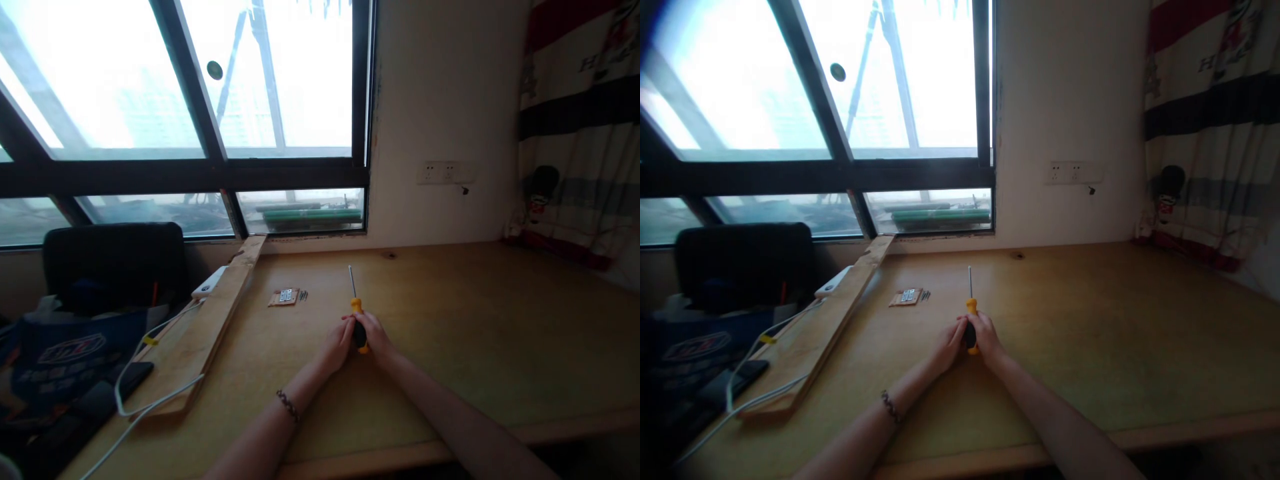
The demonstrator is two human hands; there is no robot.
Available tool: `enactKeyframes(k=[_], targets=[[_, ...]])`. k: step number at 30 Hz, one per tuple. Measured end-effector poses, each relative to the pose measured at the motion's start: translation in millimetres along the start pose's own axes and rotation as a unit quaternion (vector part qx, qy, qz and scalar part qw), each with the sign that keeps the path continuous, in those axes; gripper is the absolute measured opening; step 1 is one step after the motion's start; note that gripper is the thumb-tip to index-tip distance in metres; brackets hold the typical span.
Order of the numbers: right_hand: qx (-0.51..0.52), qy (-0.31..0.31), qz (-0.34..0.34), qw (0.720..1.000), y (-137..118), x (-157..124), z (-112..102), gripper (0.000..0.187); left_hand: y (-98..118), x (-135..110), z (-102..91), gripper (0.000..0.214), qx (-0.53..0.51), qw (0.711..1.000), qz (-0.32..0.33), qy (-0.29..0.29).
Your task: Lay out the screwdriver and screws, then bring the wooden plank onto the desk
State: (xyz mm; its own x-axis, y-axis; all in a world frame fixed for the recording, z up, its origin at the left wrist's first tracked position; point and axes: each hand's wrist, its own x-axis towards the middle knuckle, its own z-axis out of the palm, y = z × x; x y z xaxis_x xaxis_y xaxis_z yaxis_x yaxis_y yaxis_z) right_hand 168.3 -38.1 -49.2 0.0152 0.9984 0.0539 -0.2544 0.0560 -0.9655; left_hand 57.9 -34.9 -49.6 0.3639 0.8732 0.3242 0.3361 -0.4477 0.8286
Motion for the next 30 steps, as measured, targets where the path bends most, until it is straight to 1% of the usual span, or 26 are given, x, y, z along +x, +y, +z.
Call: enactKeyframes(k=[2, 4, 6, 8, 9, 10, 12, 13, 14, 15, 17, 20, 23, 27, 30], targets=[[0.002, 0.028, 0.021, 0.999, -9.4, 4.5, -5.4, 0.029, 4.6, -0.2, -9.6, 0.046, 0.063, 0.997, 0.031, -0.033], [-0.024, 0.061, 0.03, 0.997, -20.2, 11.4, -18.2, 0.026, 6.3, -0.7, -14.6, 0.045, 0.125, 0.99, 0.053, -0.041], [-0.095, 0.109, 0.019, 0.989, -30.1, 19.6, -40.1, 0.024, 3.4, -1.3, -14.3, 0.042, 0.193, 0.979, 0.062, -0.031], [-0.207, 0.164, 0.002, 0.965, -37.8, 27.2, -69.5, 0.022, -2.4, -1.4, -11.2, 0.041, 0.252, 0.965, 0.065, -0.019], [-0.273, 0.194, -0.007, 0.942, -40.7, 30.3, -85.7, 0.02, -5.5, -1.3, -9.6, 0.041, 0.272, 0.96, 0.067, -0.015], [-0.35, 0.228, -0.019, 0.908, -43.0, 32.7, -102.2, 0.019, -8.1, -1.0, -8.4, 0.042, 0.284, 0.956, 0.07, -0.012], [-0.506, 0.268, -0.023, 0.819, -45.8, 35.0, -133.1, 0.021, -11.2, -0.5, -7.6, 0.041, 0.296, 0.952, 0.074, -0.01], [-0.554, 0.281, -0.01, 0.784, -46.4, 35.1, -146.4, 0.023, -11.7, -0.2, -7.8, 0.041, 0.298, 0.952, 0.075, -0.01], [-0.586, 0.29, 0.007, 0.757, -46.5, 34.6, -157.7, 0.025, -11.7, -0.1, -8.3, 0.041, 0.3, 0.951, 0.075, -0.012], [-0.609, 0.295, 0.025, 0.736, -46.3, 33.9, -167.0, 0.027, -11.4, 0.1, -8.9, 0.041, 0.302, 0.95, 0.074, -0.014], [-0.638, 0.292, 0.062, 0.71, -45.3, 32.4, -179.6, 0.031, -11.0, 0.4, -10.0, 0.04, 0.307, 0.949, 0.072, -0.018], [-0.666, 0.281, 0.103, 0.683, -43.5, 31.6, -186.6, 0.034, -12.3, 1.5, -11.4, 0.035, 0.321, 0.945, 0.062, -0.008], [-0.68, 0.276, 0.123, 0.668, -42.5, 31.7, -187.1, 0.036, -14.7, 3.3, -13.0, 0.029, 0.332, 0.942, 0.042, 0.008], [-0.687, 0.273, 0.128, 0.661, -42.1, 31.0, -187.6, 0.036, -16.0, 4.9, -14.9, 0.031, 0.341, 0.939, 0.024, 0.016], [-0.69, 0.262, 0.131, 0.662, -41.5, 31.0, -189.4, 0.035, -16.2, 4.4, -14.7, 0.034, 0.337, 0.941, 0.028, 0.015]])
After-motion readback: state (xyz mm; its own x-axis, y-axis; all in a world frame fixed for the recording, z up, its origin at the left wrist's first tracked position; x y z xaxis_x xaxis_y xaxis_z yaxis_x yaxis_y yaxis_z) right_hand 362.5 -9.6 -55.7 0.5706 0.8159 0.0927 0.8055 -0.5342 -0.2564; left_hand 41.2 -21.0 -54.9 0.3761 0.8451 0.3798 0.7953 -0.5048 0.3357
